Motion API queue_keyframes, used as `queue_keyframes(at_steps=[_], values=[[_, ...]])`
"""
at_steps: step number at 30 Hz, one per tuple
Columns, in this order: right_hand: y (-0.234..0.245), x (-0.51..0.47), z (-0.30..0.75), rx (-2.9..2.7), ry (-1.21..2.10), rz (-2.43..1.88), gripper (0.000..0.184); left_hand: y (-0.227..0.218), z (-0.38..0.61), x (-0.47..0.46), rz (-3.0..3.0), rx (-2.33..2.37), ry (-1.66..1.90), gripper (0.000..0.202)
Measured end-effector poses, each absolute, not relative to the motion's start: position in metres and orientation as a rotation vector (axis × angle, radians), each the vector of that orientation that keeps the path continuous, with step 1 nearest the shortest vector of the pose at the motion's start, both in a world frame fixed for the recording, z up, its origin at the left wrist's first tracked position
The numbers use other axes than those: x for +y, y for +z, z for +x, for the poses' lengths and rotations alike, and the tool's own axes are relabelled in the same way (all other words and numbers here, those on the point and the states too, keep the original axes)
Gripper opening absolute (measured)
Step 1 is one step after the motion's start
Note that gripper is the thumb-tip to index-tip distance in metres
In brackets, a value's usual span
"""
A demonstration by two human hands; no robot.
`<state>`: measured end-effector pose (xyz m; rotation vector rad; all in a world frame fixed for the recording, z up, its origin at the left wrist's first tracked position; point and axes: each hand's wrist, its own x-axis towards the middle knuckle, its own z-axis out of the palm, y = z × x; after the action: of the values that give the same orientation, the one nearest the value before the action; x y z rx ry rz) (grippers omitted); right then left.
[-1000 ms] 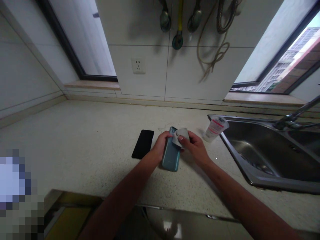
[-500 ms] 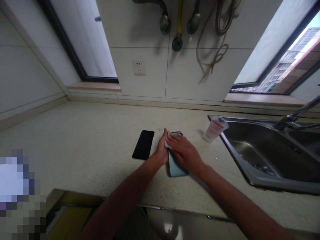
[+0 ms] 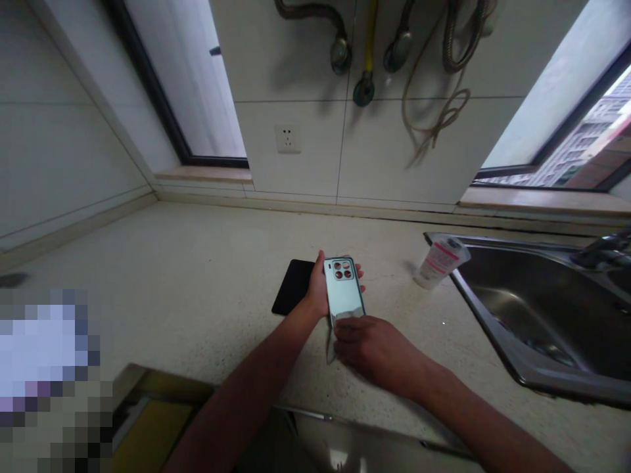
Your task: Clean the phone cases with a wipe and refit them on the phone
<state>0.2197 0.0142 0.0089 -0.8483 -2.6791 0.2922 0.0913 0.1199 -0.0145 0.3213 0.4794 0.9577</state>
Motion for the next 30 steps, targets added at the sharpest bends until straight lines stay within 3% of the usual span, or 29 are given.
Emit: queue_keyframes(at_steps=[6, 21, 30], values=[[0.022, 0.021, 0.232, -2.841, 0.360, -0.888, 0.024, -0.015, 0.095, 0.120, 0.339, 0.524, 0.889, 0.063], [0.027, 0.041, 0.256, -2.740, 0.448, -1.244, 0.016, -0.013, 0.097, 0.115, 0.363, 0.599, 0.838, 0.064], [0.021, 0.050, 0.258, -2.662, 0.189, -1.288, 0.012, -0.013, 0.102, 0.112, 0.289, 0.590, 0.909, 0.062]])
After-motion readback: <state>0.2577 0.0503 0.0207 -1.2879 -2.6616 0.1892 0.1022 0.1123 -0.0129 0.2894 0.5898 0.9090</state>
